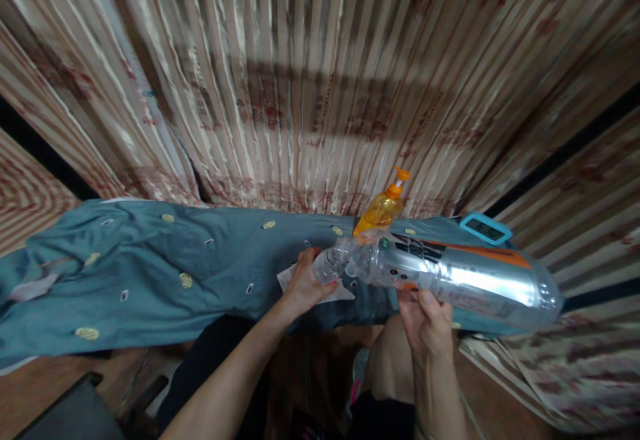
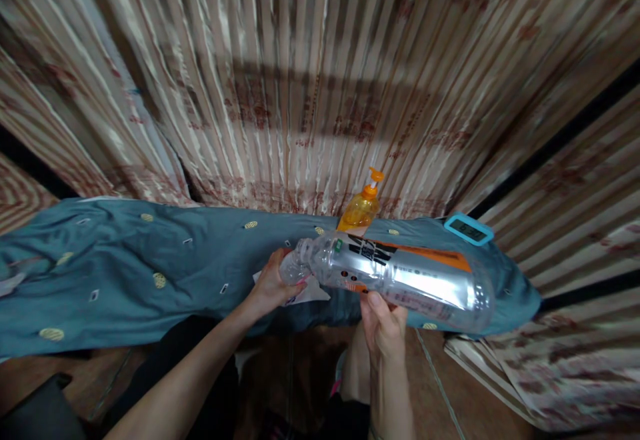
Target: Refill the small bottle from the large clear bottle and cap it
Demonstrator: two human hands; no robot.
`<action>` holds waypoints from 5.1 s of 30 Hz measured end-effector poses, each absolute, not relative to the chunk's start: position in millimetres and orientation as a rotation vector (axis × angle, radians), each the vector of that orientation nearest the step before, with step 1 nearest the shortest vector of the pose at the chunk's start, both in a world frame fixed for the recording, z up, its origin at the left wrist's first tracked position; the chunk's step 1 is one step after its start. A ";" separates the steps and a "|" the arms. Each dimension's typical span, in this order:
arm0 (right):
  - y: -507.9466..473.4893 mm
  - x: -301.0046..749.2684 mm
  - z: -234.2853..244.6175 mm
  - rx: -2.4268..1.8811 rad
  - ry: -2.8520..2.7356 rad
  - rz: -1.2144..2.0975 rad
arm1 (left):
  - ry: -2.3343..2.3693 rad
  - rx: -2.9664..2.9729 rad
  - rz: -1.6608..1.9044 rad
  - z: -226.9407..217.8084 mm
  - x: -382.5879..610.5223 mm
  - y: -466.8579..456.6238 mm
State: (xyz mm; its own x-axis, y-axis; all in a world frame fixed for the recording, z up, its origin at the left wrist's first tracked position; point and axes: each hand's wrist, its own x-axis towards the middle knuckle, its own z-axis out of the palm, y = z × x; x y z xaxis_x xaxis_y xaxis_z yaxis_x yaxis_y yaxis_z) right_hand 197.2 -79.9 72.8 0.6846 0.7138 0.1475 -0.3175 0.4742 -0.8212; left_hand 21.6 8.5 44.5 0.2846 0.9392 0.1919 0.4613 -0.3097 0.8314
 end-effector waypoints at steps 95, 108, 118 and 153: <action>-83.0 193.6 75.7 -0.951 -0.587 0.591 | 1.269 1.892 0.899 46.3 22.4 12.5; -83.0 192.1 78.2 -0.960 -0.546 0.579 | 1.253 1.875 0.898 45.9 22.1 13.3; -85.3 194.6 70.5 -1.006 -0.541 0.581 | 1.234 1.896 0.941 44.6 22.4 14.1; -82.0 194.1 75.6 -0.943 -0.591 0.575 | 1.241 1.867 0.909 50.4 23.6 12.5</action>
State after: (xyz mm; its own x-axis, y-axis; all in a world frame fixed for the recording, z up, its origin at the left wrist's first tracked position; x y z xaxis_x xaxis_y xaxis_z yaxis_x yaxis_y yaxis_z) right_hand 194.1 -82.0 75.6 0.7027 0.6796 0.2105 -0.1917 0.4658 -0.8639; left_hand 23.6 12.5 50.4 0.2923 0.9414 0.1684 0.4444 -0.2897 0.8477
